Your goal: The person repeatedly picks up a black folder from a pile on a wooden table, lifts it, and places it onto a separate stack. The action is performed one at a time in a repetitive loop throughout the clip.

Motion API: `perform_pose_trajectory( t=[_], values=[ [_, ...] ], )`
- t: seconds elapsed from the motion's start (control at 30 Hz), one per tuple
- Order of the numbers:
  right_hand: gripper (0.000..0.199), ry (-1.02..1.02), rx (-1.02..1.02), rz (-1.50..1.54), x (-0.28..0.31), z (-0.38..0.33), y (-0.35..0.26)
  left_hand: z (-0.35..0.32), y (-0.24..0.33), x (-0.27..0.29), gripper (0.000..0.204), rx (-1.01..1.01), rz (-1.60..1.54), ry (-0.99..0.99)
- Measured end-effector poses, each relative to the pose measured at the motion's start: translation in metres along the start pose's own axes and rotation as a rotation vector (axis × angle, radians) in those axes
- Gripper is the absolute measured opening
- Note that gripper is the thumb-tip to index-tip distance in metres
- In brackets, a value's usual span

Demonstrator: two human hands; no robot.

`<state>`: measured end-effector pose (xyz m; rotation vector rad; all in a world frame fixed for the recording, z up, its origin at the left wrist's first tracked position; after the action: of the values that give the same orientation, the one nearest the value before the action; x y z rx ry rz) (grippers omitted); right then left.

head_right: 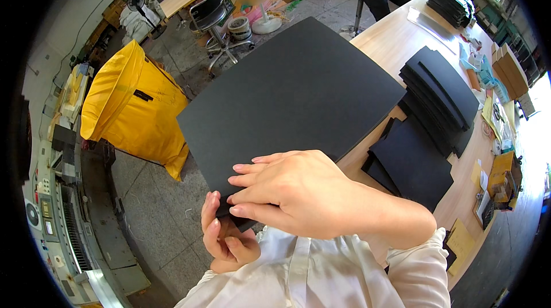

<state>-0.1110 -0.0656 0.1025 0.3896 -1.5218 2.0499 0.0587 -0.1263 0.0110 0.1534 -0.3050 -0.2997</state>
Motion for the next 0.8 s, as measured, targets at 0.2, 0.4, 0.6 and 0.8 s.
perform_pose_trajectory(
  t=[0.2, 0.4, 0.6, 0.8],
  values=[
    [0.025, 0.115, 0.134, -0.115, -0.005, -0.007, 0.001, 0.04, -0.004, 0.002, 0.023, 0.132, -0.088, 0.012],
    [0.044, 0.364, 0.351, -0.715, 0.015, -0.024, -0.007, 0.062, 0.003, 0.012, 0.013, 0.031, 0.066, 0.031],
    [0.041, 0.56, 0.168, -0.912, 0.042, -0.061, 0.012, 0.075, 0.017, 0.002, 0.011, -0.224, -0.013, 0.047],
    [0.036, 0.875, 0.14, -1.031, 0.05, -0.145, -0.053, 0.068, 0.06, -0.009, 0.009, -0.684, -0.334, 0.243]
  ],
)
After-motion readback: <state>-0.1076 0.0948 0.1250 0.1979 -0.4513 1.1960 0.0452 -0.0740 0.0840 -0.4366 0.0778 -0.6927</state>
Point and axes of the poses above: each hand's wrist, its own z-axis towards the middle knuckle, its own x-axis out of the back of the hand, y = z × x, the point moved 4 cm from there along z, towards the middle knuckle, and after that the axes turned 10 degrees about -x, right-handed, at the moved point
